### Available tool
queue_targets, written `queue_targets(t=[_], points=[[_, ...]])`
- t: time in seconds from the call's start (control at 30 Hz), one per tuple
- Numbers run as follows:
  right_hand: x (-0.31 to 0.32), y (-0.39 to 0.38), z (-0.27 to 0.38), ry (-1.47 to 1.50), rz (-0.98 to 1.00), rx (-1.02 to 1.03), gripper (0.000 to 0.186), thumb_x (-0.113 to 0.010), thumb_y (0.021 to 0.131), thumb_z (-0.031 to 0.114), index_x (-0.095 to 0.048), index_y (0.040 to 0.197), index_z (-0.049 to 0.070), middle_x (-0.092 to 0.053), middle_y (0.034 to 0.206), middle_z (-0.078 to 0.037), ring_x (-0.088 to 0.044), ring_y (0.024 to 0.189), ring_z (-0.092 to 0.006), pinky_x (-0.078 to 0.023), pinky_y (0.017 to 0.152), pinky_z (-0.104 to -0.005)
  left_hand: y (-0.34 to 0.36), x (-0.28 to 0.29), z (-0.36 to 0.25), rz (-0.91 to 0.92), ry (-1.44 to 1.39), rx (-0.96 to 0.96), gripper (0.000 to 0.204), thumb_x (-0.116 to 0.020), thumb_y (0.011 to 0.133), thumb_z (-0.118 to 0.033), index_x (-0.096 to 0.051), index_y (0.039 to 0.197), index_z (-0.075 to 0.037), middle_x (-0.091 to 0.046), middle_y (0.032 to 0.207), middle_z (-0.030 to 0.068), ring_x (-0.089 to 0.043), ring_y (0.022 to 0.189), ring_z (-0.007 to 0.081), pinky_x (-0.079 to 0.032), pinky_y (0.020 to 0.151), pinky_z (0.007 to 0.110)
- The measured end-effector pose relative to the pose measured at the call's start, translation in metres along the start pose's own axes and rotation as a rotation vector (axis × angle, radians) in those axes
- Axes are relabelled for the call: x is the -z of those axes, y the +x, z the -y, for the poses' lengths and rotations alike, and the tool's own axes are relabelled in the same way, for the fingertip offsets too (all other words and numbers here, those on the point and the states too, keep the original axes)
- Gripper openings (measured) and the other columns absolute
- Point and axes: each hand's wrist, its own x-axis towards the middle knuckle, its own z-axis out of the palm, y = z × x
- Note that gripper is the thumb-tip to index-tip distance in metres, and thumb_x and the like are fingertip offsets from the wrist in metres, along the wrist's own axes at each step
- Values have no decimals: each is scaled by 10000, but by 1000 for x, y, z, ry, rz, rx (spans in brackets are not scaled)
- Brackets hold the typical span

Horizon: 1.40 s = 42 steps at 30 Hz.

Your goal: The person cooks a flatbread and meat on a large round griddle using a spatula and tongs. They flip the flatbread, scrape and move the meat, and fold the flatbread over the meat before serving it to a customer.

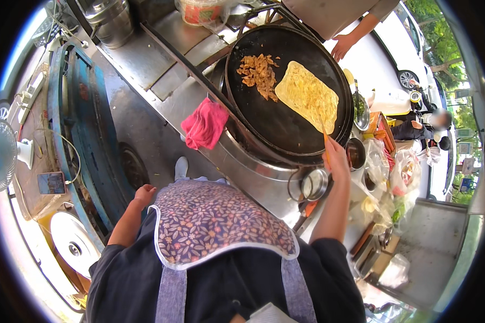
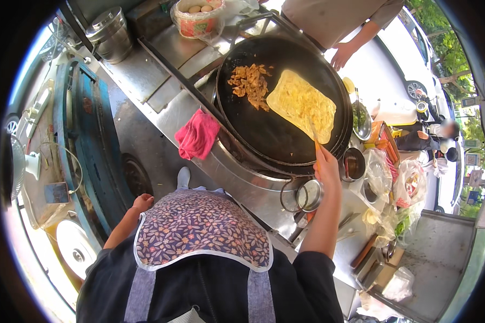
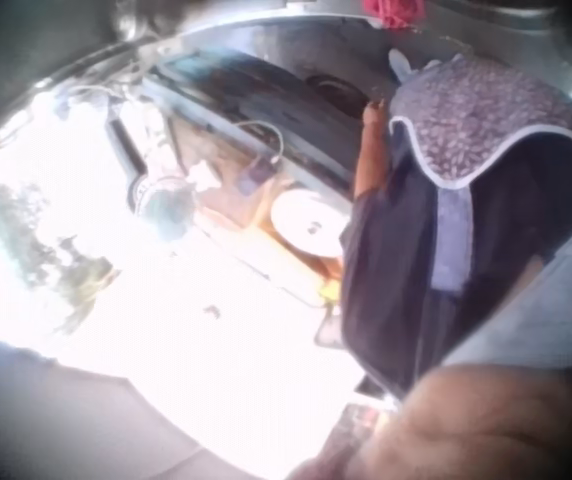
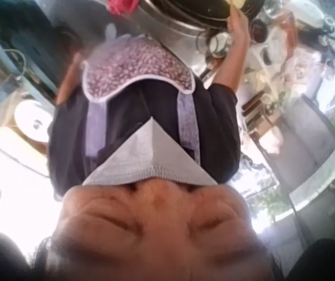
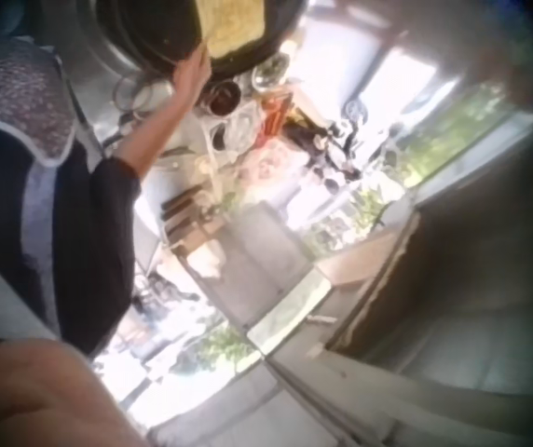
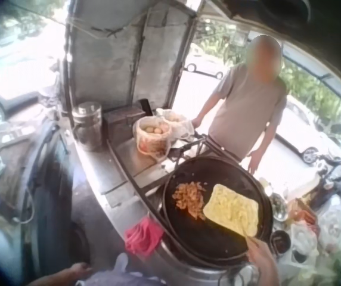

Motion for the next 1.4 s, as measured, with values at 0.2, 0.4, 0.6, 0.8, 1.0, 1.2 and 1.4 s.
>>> queue_targets(t=[0.2, 0.4, 0.6, 0.8, 1.0, 1.2, 1.4], points=[[-4, 18, -62, -454, -252, 230, 463, -555, 927, 318, -533, 1333, 96, -583, 705, -60, -518, 475, -130, -429, 447, -287, 0, -7, -14, 22, 133, -57, 354, -641, 877, -346, -675, 1067, -50, -695, 1005, 149, -660, 951, 272, -503, 826, 370], [17, 9, -69, 51, -264, 191, 448, -533, 954, 230, -497, 1364, 54, -608, 803, -33, -542, 571, -93, -421, 485, -263, -3, -15, -56, -9, 11, -148, 377, -624, 889, -359, -656, 1104, -51, -688, 1031, 156, -659, 965, 275, -507, 819, 364], [25, -79, -159, 157, -589, 255, 486, -488, 975, 190, -388, 1409, -5, -515, 1358, -176, -549, 1192, -274, -402, 997, -326, 4, -60, -44, 22, 10, -169, 386, -629, 880, -370, -659, 1121, -70, -686, 1061, 143, -654, 994, 280, -496, 861, 365], [40, -92, -295, -174, -788, 79, 498, -477, 972, 239, -401, 1404, 3, -518, 1347, -199, -511, 1230, -324, -390, 1012, -371, -33, -75, -62, 77, 305, -108, 398, -624, 853, -412, -676, 1096, -100, -687, 1046, 139, -642, 1007, 306, -489, 877, 379], [90, -98, -302, -738, -931, -224, 571, -555, 922, 367, -426, 1408, 99, -523, 1230, -220, -520, 1072, -361, -429, 896, -457, -50, -75, -96, 29, 305, -165, 423, -616, 850, -423, -667, 1115, -98, -680, 1068, 134, -628, 1032, 305, -479, 898, 385], [70, -104, -324, -782, -819, -613, 799, -571, 868, 461, -209, 1498, 128, -241, 1457, -242, -400, 1232, -444, -422, 955, -515, -37, -77, -100, 65, 223, -213, 428, -609, 858, -430, -661, 1136, -109, -674, 1099, 133, -619, 1059, 304, -476, 912, 383], [61, -107, -320, -418, -933, -697, 782, -537, 845, 316, -201, 1467, -18, -326, 1443, -276, -510, 1140, -453, -422, 974, -455, -32, -31, -98, 79, 247, -162, 401, -616, 861, -413, -672, 1126, -118, -667, 1117, 135, -615, 1071, 299, -473, 922, 377]])
